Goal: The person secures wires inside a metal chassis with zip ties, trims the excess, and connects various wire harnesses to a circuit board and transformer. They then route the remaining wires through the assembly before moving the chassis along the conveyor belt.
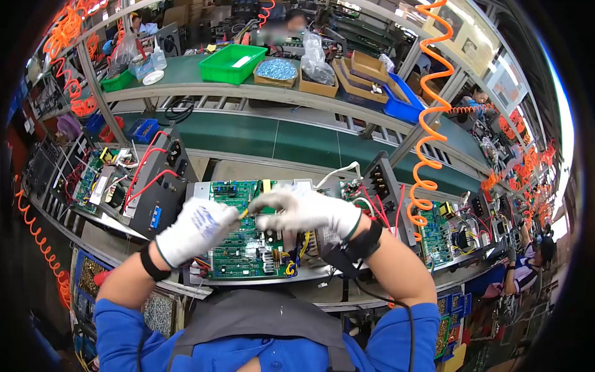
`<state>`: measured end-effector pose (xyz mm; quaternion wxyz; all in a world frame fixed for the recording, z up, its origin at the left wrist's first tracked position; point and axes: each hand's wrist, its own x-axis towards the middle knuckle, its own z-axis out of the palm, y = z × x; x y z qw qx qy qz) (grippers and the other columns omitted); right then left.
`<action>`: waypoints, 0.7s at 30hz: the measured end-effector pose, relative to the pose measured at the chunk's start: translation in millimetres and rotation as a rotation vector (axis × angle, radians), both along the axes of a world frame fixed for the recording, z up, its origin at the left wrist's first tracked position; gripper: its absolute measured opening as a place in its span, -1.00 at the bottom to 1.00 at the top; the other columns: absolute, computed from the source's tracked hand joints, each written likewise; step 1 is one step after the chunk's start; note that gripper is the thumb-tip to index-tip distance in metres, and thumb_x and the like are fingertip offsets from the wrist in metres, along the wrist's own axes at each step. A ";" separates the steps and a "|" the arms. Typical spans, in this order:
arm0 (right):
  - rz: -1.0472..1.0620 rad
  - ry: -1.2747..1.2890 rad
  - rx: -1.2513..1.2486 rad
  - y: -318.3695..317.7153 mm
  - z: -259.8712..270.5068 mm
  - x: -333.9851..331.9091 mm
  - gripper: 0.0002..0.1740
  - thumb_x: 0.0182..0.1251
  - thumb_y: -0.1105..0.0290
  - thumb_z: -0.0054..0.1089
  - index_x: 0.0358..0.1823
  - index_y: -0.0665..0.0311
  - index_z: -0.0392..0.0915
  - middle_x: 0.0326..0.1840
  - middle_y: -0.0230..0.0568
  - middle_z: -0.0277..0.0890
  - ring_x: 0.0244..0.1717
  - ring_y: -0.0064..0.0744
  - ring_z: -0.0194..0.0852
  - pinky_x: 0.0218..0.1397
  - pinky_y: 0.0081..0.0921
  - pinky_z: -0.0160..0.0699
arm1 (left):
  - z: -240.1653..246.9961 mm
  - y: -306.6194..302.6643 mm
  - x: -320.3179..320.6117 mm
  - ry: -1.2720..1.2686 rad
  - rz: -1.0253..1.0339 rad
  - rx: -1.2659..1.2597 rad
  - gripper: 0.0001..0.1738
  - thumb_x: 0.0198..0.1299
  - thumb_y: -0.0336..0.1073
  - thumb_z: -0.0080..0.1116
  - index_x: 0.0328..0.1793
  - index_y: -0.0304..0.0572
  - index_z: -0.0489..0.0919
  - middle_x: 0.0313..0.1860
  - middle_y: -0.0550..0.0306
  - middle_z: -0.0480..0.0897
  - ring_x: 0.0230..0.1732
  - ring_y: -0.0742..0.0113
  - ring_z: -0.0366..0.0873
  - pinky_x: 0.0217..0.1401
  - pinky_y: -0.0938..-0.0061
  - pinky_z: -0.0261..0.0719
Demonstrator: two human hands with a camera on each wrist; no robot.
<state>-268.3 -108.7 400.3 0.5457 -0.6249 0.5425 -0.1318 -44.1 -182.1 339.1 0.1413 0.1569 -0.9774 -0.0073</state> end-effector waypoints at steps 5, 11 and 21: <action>0.246 0.049 -0.345 -47.7 -41.3 -0.2 -0.47 0.49 0.09 -0.08 0.33 0.28 0.37 -0.02 -0.03 0.55 0.02 -0.16 0.47 0.09 -0.24 0.42 | 19.0 -21.6 2.9 0.052 -0.174 -0.153 -0.94 0.10 -0.35 0.13 -0.31 -0.09 0.49 -0.50 0.11 0.59 -0.50 0.10 0.61 -0.51 0.25 0.54; 0.205 0.019 -0.098 -49.5 -39.4 -17.8 -0.55 0.46 0.11 0.01 0.12 0.34 0.52 -0.08 -0.12 0.60 -0.04 -0.34 0.52 0.12 -0.39 0.44 | 22.8 -19.3 -12.1 0.201 -0.180 0.019 -0.86 0.08 -0.44 0.18 -0.19 -0.19 0.58 -0.28 -0.03 0.66 -0.41 0.01 0.63 -0.42 0.23 0.59; 0.189 0.598 -1.126 -21.5 -55.8 -10.3 -0.67 0.03 0.28 0.35 -0.10 0.02 0.66 -0.32 -0.26 0.56 -0.12 -0.05 0.54 -0.04 -0.17 0.47 | -71.2 -13.7 -16.2 0.343 0.003 2.139 -0.27 0.39 0.30 -0.24 0.26 -0.24 0.40 -0.07 -0.18 0.65 -0.42 0.14 0.68 -0.47 0.44 0.63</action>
